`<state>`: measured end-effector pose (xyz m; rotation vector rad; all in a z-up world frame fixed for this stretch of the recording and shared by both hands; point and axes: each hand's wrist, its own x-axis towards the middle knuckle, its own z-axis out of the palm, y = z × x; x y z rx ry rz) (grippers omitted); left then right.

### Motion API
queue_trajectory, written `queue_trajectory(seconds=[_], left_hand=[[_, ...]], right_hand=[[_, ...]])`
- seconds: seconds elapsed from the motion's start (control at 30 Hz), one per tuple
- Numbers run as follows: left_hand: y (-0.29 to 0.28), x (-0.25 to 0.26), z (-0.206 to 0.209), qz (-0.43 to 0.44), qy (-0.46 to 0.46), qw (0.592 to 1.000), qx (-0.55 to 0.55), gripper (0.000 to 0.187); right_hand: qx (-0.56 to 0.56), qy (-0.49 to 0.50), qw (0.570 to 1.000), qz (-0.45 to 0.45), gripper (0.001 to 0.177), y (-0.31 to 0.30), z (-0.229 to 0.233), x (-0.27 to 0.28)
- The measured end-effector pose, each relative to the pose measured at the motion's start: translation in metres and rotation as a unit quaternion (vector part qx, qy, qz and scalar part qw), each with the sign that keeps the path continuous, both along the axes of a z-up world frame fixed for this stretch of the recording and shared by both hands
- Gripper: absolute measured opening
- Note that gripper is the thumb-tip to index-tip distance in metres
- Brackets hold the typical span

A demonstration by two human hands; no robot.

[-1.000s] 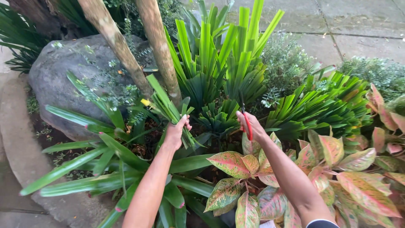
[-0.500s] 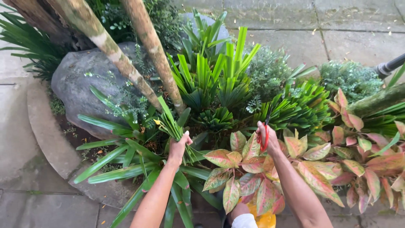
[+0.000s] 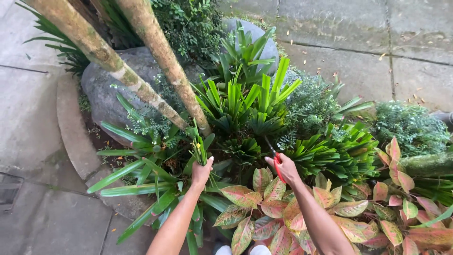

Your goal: Trimming and collecting leaves from a garden bed using shears.

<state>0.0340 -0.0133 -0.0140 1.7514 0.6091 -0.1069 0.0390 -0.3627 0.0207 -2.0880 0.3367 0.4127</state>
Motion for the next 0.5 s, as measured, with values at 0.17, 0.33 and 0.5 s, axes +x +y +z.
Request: queue_trajectory(seconds=[0.17, 0.33, 0.5], left_hand=[[-0.016, 0.035, 0.029, -0.019, 0.031, 0.998, 0.058, 0.036], [-0.033, 0.117, 0.031, -0.043, -0.067, 0.996, 0.045, 0.036], [-0.05, 0.215, 0.018, -0.147, -0.009, 0.978, 0.147, 0.041]], right_hand=[[-0.061, -0.012, 0.997, 0.035, 0.06, 0.011, -0.008, 0.033], [-0.099, -0.007, 0.994, 0.04, 0.068, 0.029, -0.026, 0.074], [-0.135, 0.059, 0.988, 0.049, 0.077, 0.059, -0.032, 0.131]])
